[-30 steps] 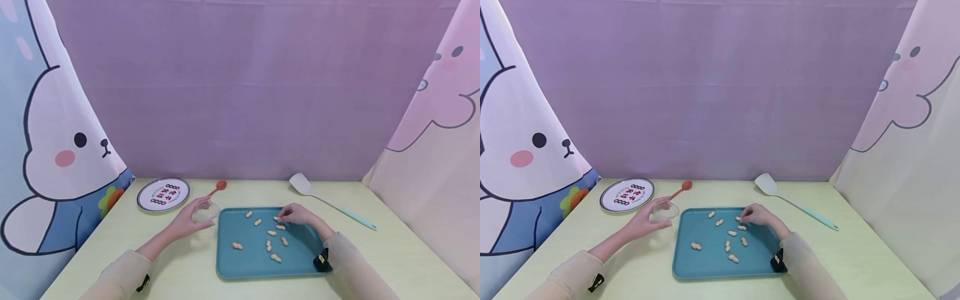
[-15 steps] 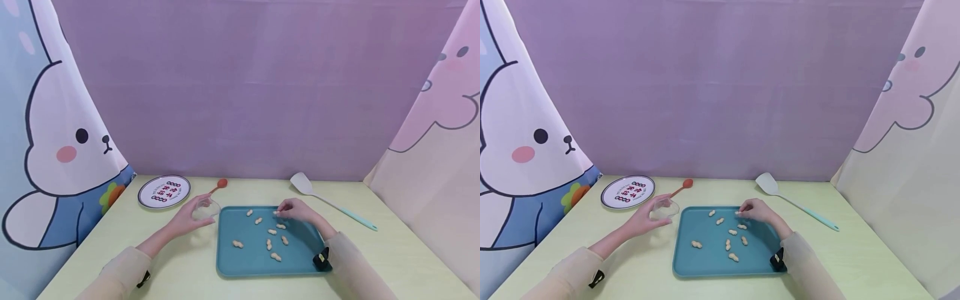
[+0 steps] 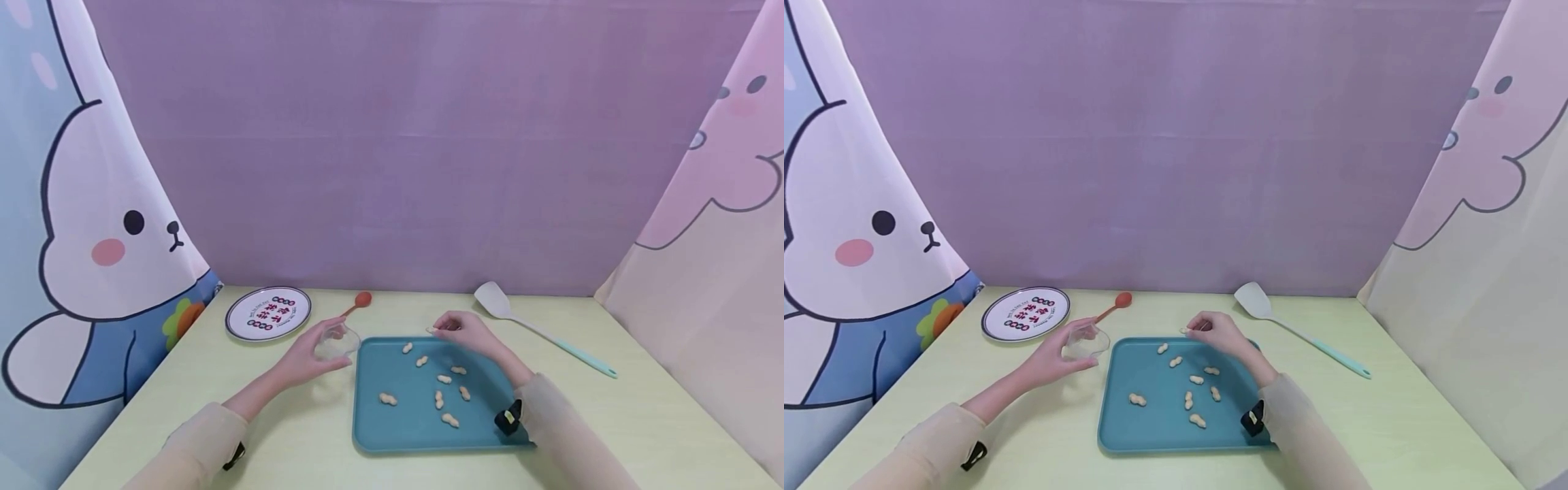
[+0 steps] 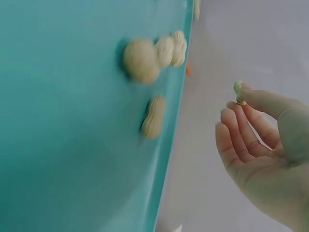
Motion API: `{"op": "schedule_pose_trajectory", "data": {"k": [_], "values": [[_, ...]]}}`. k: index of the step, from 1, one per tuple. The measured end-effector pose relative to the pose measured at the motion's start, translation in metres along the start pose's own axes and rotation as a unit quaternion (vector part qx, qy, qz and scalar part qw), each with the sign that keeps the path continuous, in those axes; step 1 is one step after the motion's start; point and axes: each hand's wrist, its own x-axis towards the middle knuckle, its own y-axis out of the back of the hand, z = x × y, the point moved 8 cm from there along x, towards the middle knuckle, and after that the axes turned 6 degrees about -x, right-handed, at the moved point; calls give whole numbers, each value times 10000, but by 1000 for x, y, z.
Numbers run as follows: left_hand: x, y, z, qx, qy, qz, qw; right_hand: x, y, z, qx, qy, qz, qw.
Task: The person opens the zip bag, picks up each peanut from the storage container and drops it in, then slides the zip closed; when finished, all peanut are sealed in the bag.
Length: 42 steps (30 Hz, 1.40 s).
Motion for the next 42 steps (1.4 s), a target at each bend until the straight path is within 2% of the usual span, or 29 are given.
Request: {"op": "schedule_pose_trajectory", "data": {"k": [8, 16, 20, 23, 30, 35, 42], "values": [[-1, -2, -2, -48, 119, -89, 9999, 13, -14, -35, 361, 463, -62, 9983], [0, -3, -5, 12, 194, -98, 9998, 23, -31, -76, 608, 699, -70, 9957], [1, -2, -4, 15, 170, -99, 9998, 21, -37, -105, 727, 945, -38, 9929], [1, -3, -4, 32, 146, -113, 9998, 22, -45, -119, 839, 1146, -35, 9899], [0, -3, -5, 61, 221, -133, 9996, 30, -67, -126, 1085, 1275, -266, 9855], [0, -4, -4, 98, 279, -142, 9995, 31, -74, -130, 1062, 1294, -290, 9855], [0, -4, -4, 166, 249, -161, 9994, 32, -77, -129, 1014, 1100, -295, 9883]]}}
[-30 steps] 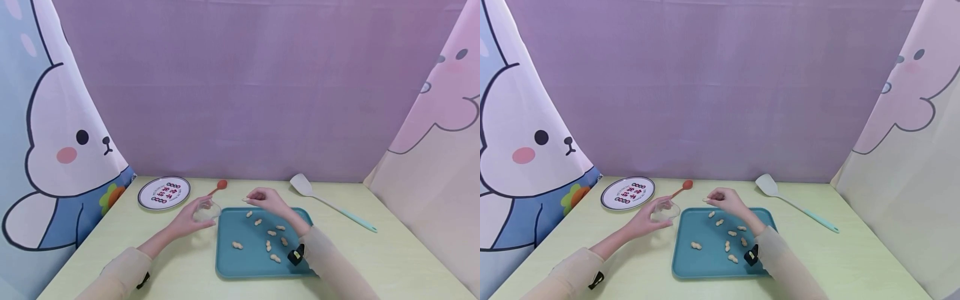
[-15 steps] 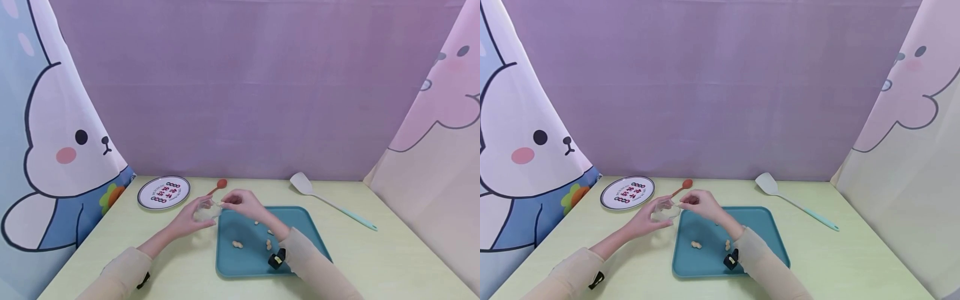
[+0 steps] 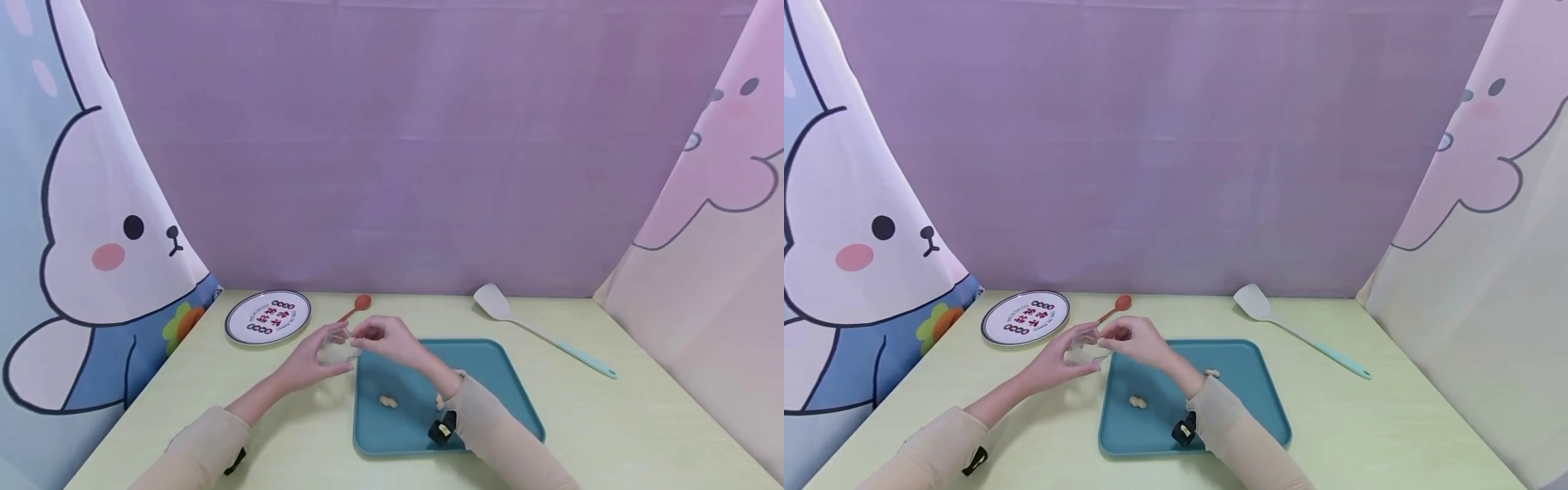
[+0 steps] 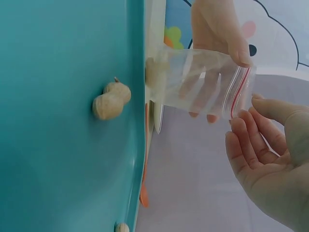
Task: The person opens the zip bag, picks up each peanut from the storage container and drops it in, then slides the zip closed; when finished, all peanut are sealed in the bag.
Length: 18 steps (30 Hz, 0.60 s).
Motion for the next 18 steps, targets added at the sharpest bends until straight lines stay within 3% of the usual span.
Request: {"op": "schedule_pose_trajectory", "data": {"k": [12, 18], "values": [[0, -1, -1, -86, -150, 23, 9998, -12, 21, 4, -392, 38, 128, 9991], [0, -1, 0, -118, -228, 48, 9997, -26, 42, 15, -468, -210, 181, 9985]]}}
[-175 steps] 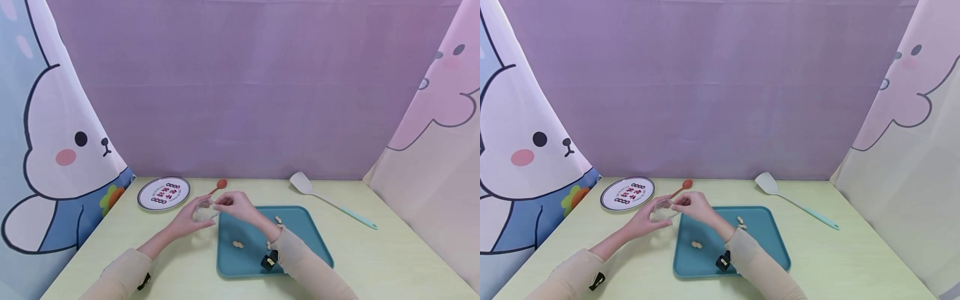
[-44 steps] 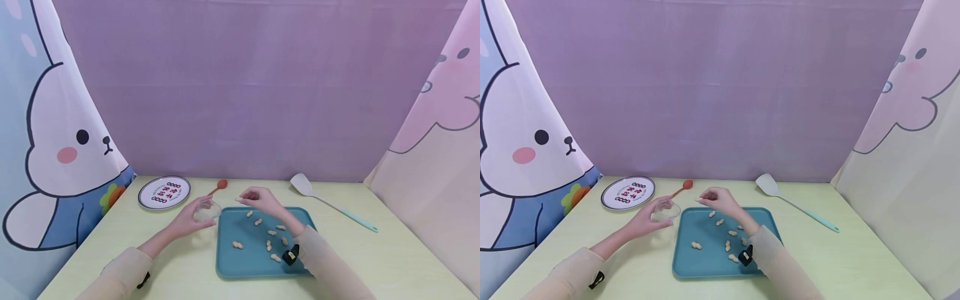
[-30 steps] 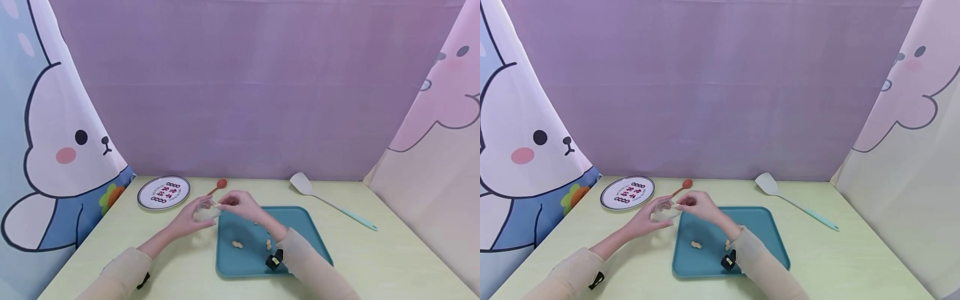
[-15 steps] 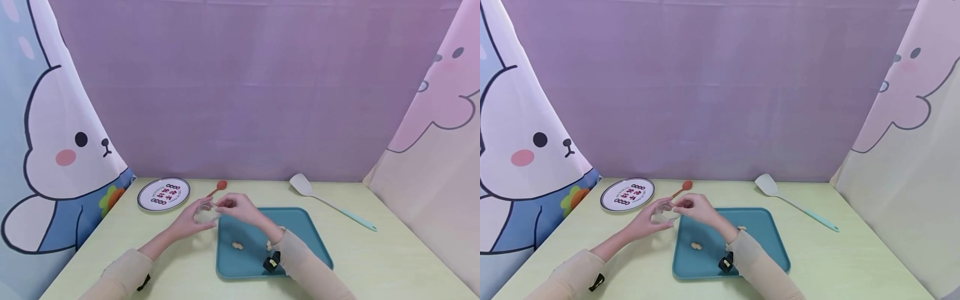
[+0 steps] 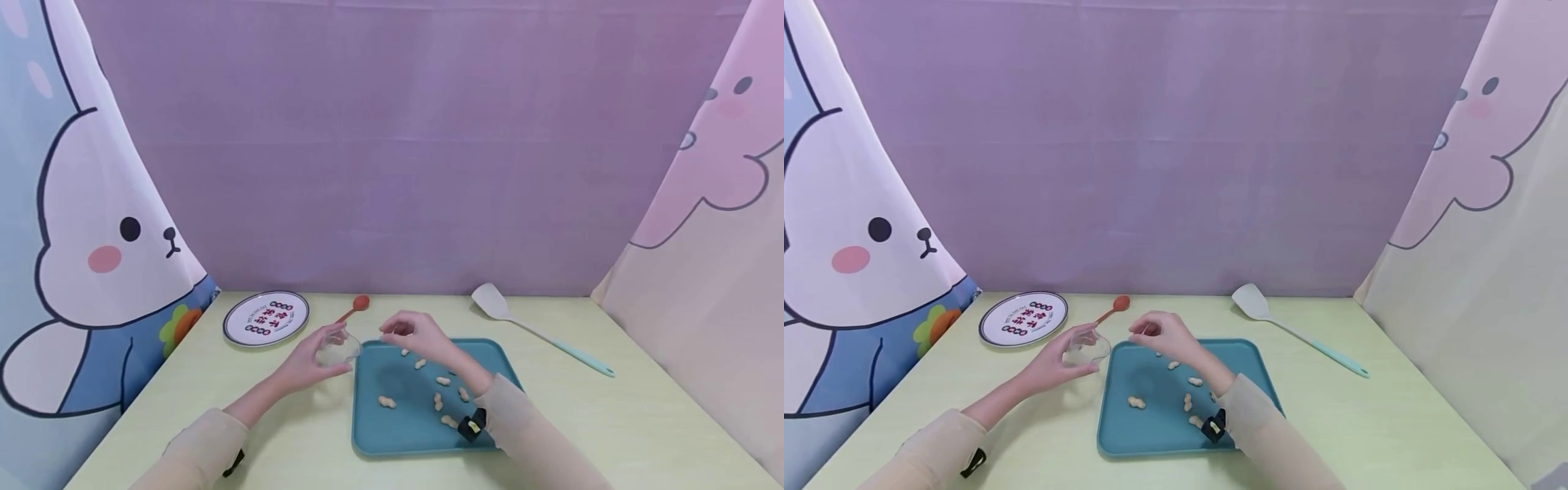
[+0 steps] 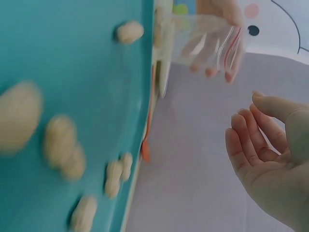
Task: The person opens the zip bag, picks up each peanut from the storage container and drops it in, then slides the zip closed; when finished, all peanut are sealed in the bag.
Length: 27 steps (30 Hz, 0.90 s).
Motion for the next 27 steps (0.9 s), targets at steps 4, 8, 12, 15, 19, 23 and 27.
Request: {"op": "schedule_pose_trajectory", "data": {"k": [4, 8, 12, 15, 19, 23, 27], "values": [[0, 0, 2, 7, -54, 10, 10000, -12, 10, 15, -31, -82, 14, 10000], [0, 0, 3, 10, -45, 1, 10000, -25, 20, 34, -13, -170, 40, 9998], [0, -1, 2, 37, 3, 9, 10000, -36, 32, 52, -96, -302, 160, 9994], [0, 0, 1, 29, 39, 9, 10000, -43, 42, 63, -318, -330, 284, 9985], [0, 0, 0, -12, 100, -27, 9999, -50, 52, 74, -636, -415, 371, 9964], [0, 0, -1, -16, 187, -39, 9998, -58, 61, 69, -675, -616, 267, 9955], [0, 0, -2, -14, 194, -45, 9998, -64, 65, 73, -689, -724, -1, 9950]]}}
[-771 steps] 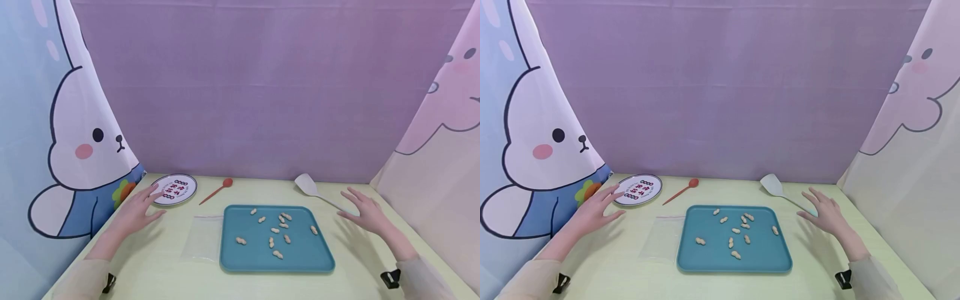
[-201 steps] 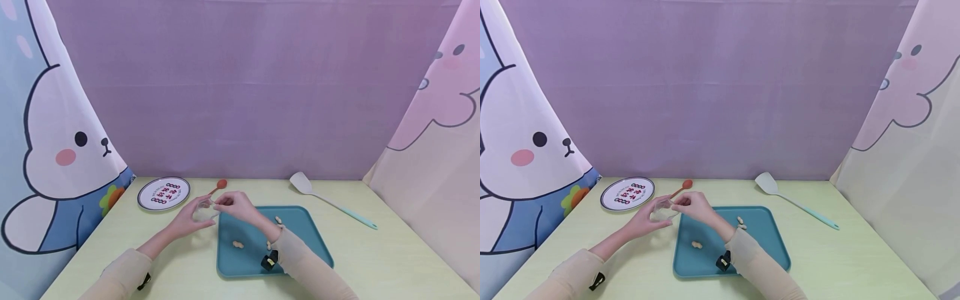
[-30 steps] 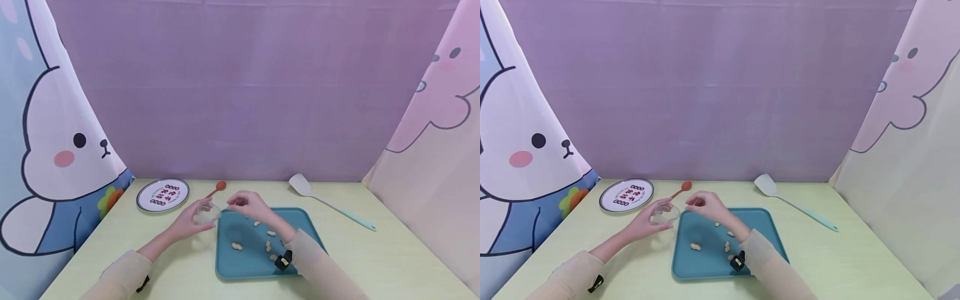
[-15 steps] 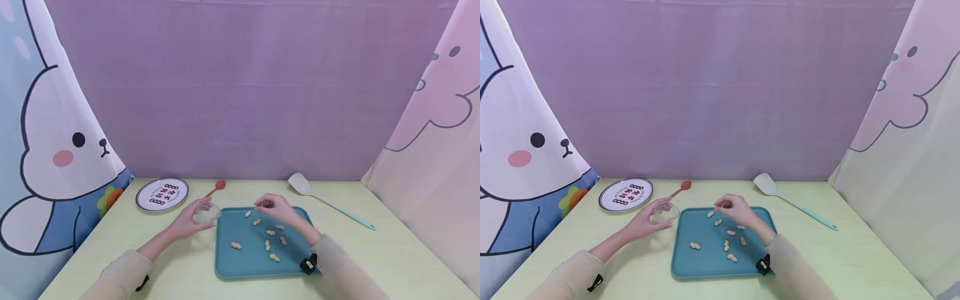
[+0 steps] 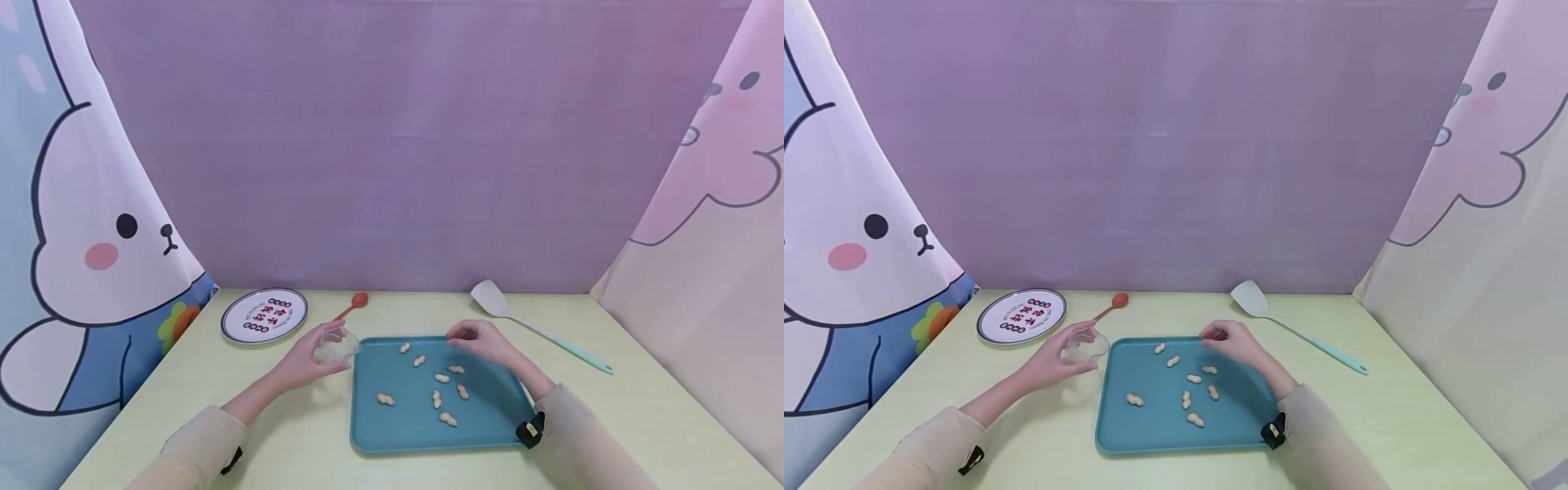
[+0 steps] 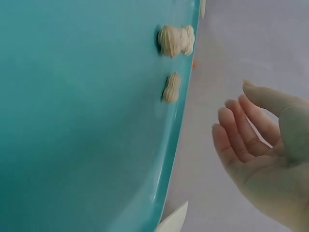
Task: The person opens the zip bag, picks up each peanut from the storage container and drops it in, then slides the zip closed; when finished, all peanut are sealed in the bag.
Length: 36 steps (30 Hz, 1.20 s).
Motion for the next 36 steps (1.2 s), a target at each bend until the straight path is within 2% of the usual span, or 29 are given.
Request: {"op": "schedule_pose_trajectory", "data": {"k": [4, 8, 13, 19, 28, 36], "values": [[1, 1, 1, 9, -60, 14, 10000, 1, -9, 27, -58, -213, -452, 9987], [0, 0, 1, 37, -151, 4, 9999, -4, -14, 34, 51, -443, -922, 9947], [-1, 0, 1, -15, -186, -33, 9998, -6, -18, 38, 42, -556, -1116, 9922], [0, 0, 3, -5, -141, -9, 9999, -7, -26, 42, 79, -682, -1576, 9851], [0, 0, 3, -28, -208, -32, 9998, -9, -31, 47, 44, -892, -1753, 9805], [0, -1, 4, -45, -194, -23, 9998, -11, -33, 47, 30, -828, -1810, 9800]]}}
